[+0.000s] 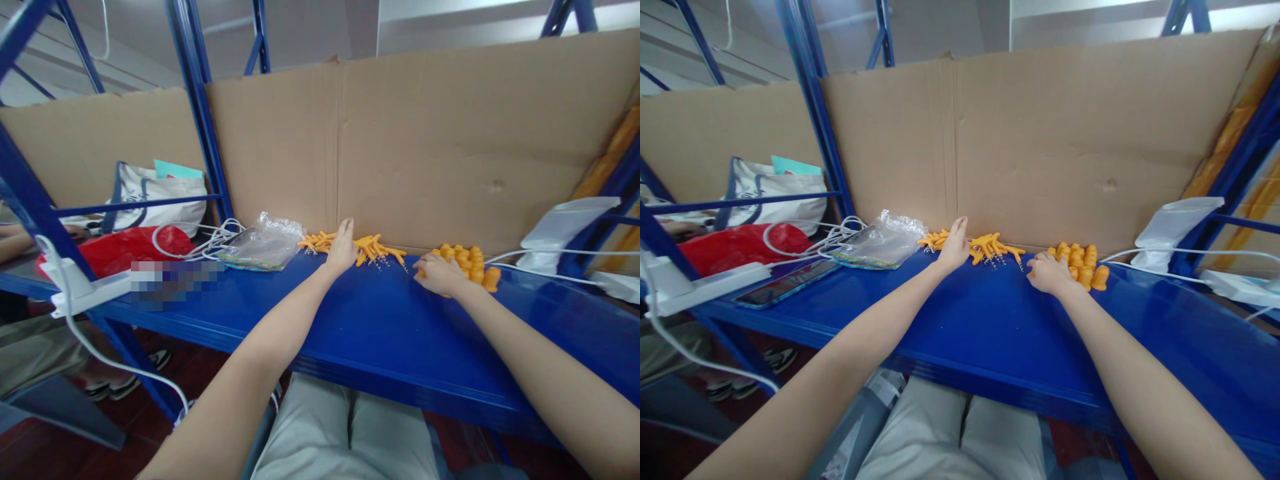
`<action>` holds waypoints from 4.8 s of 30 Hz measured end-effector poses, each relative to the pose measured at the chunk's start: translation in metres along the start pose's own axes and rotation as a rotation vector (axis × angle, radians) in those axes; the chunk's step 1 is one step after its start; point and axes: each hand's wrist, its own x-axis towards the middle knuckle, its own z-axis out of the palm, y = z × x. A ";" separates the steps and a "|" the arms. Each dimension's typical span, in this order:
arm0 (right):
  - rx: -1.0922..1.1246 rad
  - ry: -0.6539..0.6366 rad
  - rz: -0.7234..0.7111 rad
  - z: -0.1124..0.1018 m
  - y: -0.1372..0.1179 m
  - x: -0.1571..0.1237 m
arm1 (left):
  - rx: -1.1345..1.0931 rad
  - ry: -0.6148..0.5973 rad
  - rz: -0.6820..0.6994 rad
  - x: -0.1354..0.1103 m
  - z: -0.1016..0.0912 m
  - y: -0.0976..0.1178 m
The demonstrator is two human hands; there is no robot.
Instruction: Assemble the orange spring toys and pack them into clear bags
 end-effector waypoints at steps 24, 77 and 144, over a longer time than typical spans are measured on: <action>-0.140 0.035 -0.015 -0.003 -0.007 -0.003 | 0.180 -0.250 0.251 -0.012 -0.012 0.048; -0.097 0.071 -0.105 0.003 -0.033 -0.005 | 0.200 -1.004 -0.129 -0.008 -0.036 0.040; 1.164 0.013 0.100 0.017 -0.012 0.016 | 0.242 -0.500 0.079 -0.019 -0.015 0.019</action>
